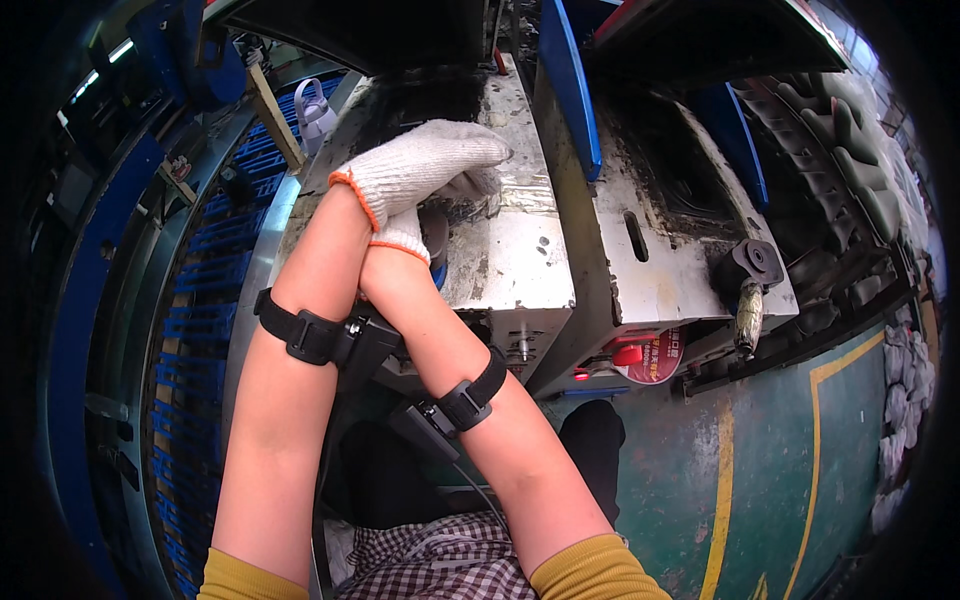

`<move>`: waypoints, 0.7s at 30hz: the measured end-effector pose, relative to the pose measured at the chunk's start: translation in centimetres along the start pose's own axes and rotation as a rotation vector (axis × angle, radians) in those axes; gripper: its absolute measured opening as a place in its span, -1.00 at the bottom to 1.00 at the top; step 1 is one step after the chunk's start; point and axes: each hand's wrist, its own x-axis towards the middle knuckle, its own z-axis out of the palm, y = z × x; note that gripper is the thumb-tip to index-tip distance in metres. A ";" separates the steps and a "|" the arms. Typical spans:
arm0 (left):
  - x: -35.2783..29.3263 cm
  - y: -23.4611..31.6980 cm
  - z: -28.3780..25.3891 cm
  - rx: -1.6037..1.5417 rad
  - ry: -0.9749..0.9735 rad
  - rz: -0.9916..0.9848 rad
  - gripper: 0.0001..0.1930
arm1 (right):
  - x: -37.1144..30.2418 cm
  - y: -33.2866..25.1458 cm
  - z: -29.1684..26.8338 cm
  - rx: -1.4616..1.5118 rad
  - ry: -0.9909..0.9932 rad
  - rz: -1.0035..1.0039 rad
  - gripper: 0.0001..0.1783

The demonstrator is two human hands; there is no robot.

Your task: Operate shoe-lasting and heat-pressing machinery to shape shoes.

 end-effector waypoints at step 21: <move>0.2 -0.2 0.0 0.020 -0.011 0.014 -0.49 | 0.5 1.7 3.0 0.802 0.132 -0.082 -0.12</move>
